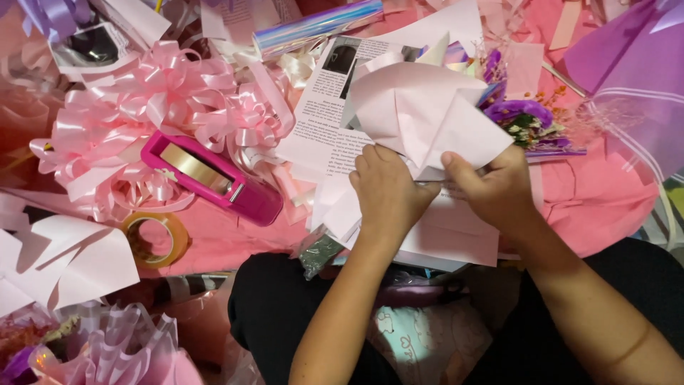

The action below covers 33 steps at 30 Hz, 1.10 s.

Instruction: The person wraps a flower bouquet using pink paper and a holographic sheet. They fold the paper around the bouquet, adjust the layers, and secure the wrapping with tape.

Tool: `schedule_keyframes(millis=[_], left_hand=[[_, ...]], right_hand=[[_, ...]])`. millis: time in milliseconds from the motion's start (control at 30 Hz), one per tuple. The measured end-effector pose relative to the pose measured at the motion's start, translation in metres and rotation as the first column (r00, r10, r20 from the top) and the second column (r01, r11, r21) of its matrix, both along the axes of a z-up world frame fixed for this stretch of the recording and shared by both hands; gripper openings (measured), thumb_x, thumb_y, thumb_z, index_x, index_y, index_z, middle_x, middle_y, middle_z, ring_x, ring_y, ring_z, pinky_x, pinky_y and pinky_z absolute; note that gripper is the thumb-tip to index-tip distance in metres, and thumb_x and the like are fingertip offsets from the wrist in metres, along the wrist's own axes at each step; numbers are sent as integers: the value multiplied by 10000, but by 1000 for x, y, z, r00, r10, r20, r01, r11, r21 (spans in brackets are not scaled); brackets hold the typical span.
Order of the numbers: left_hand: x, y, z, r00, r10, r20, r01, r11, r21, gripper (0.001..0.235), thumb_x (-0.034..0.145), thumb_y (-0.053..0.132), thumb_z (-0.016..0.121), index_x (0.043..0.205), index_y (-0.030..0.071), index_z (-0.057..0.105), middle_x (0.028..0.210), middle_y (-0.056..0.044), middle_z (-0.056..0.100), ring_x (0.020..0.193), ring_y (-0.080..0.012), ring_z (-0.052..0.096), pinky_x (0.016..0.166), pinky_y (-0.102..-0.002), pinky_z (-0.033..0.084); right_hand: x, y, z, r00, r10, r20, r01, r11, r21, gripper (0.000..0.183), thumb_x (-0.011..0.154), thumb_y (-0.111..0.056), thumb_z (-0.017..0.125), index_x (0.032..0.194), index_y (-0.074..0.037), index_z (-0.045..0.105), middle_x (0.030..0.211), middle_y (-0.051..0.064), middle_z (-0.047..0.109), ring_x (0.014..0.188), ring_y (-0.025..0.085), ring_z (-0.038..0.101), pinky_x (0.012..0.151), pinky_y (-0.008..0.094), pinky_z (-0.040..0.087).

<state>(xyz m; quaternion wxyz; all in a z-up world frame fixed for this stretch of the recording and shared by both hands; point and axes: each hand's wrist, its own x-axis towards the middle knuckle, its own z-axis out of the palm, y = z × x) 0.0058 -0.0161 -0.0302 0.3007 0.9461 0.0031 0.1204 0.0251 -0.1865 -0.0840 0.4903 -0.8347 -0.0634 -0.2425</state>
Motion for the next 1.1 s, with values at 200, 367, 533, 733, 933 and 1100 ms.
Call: schedule_keyframes(millis=[200,367,533,733,933,1100], left_hand=[[-3,1,-14,995,4,-97,13,985,173,919,606,476,849,1240,-72,473,1089,-172,539,1069,-412,575,898,-564,489],[-7,11,-13,997,-39,-66,52,977,205,958,574,551,859,1213,-67,500,1036,-174,540,1008,-402,595,819,-540,506],[-17,10,30,990,-88,-109,88,996,-12,902,614,568,827,1156,-95,541,1055,-247,598,1036,-476,618,864,-592,499],[-2,4,-1,995,-35,-89,40,998,55,899,700,678,730,1138,-86,552,1059,-245,613,1045,-463,631,872,-567,509],[18,-10,-60,964,123,234,-197,924,328,951,606,937,634,991,71,555,952,-104,613,836,-329,620,667,-498,500],[20,-13,-61,986,126,114,-160,909,385,1018,599,870,748,1135,29,547,1038,-101,607,921,-294,614,724,-463,508]], right_hand=[[-15,16,59,991,132,15,-131,945,300,99,1031,-52,711,954,-6,670,772,29,591,746,106,503,696,333,515],[0,1,25,986,136,95,-162,909,383,158,1047,-34,698,922,-33,602,747,27,558,739,83,514,696,250,464],[9,3,31,981,136,137,-180,900,397,177,1050,-28,708,916,-28,593,769,28,566,756,62,509,691,224,456],[34,-14,18,974,110,196,-175,920,350,190,1079,-19,739,943,15,610,780,70,588,774,81,528,681,229,460],[30,-1,73,977,-2,213,62,959,-276,223,1045,-70,801,1101,-11,593,871,81,649,648,171,540,572,350,444],[15,45,147,950,215,227,73,553,-830,652,861,-269,815,1435,-22,629,1413,176,599,1157,444,474,925,577,470]])
